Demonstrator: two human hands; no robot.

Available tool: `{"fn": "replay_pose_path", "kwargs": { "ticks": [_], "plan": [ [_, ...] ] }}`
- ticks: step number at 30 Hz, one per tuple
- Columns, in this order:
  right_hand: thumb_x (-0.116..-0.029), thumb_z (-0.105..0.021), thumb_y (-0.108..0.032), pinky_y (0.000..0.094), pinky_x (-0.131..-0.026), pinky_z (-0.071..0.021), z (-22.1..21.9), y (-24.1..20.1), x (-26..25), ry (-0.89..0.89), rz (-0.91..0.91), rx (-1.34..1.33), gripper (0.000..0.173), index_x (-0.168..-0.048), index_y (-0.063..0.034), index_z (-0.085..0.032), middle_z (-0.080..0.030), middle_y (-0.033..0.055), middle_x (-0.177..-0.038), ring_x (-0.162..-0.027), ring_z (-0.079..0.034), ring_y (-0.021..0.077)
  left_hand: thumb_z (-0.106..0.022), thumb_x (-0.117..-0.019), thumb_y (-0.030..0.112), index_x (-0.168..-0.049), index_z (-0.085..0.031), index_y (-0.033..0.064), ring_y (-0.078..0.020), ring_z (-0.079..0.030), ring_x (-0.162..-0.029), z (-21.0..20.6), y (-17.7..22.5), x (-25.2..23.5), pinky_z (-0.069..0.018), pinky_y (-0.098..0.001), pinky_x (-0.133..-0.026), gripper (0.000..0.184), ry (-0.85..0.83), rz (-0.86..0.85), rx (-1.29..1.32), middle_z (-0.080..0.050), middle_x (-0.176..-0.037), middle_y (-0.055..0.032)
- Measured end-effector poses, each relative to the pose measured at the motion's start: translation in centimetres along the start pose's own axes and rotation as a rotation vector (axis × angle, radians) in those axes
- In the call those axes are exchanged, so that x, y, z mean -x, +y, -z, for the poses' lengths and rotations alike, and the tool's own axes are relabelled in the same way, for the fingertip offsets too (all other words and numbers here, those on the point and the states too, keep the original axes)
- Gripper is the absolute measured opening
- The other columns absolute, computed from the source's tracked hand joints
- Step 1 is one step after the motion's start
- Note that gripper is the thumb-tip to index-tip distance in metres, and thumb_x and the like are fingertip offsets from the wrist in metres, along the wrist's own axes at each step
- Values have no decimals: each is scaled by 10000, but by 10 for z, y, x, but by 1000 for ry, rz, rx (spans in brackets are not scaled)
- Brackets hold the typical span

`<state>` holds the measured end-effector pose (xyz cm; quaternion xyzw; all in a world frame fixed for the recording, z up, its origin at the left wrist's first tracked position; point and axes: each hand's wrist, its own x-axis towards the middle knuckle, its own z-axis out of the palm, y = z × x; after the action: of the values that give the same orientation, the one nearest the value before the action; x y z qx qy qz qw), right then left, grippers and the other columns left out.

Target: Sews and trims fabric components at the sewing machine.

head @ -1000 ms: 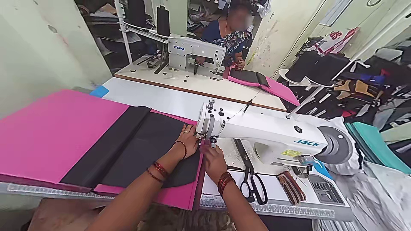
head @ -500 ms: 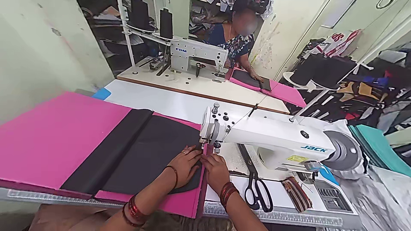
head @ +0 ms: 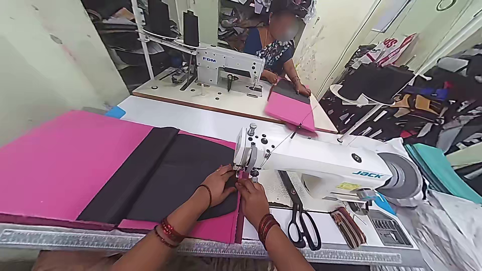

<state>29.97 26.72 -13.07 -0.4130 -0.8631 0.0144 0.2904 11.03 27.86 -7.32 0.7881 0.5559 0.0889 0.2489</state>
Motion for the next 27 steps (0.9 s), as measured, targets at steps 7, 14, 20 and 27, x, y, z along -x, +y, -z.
{"fn": "replay_pose_path", "kwargs": {
  "ticks": [7,14,20,27],
  "plan": [
    [-891,-602,-18,577,-955,-519,5,-7,-8,-125,-166,28,385,-1217,-129,-774,-691,197,-1264,-1221,-624,422,-610,-1026,324,-1446,-531,-21,-311,-319,-1528,4,2,-11,-208,-418,-1265,549,10,27,-30,-418,-1588,-195],
    [-930,-546,-16,570,-1044,-471,15,-1,-3,-112,-187,-182,382,-1235,-100,-759,-661,210,-1330,-1274,-584,428,-539,-1062,300,-1463,-505,-44,-346,-315,-1529,0,2,-6,-189,-455,-1269,529,30,-13,-80,-422,-1578,-232],
    [-874,-626,64,530,-1000,-532,13,7,7,-18,120,-316,255,-989,-68,-810,-738,129,-1209,-1173,-668,378,-553,-1020,250,-1467,-523,-18,-414,-289,-1530,-35,3,50,-184,-629,-1229,522,172,-122,-90,-424,-1602,-169],
    [-935,-580,22,426,-1014,-513,18,13,5,-8,5,-580,176,-907,26,-753,-737,161,-1204,-1118,-690,318,-576,-964,360,-1313,-687,38,-439,-484,-1409,-52,-12,65,-380,-660,-1120,488,386,-319,-165,-604,-1459,-115]
  ]
}}
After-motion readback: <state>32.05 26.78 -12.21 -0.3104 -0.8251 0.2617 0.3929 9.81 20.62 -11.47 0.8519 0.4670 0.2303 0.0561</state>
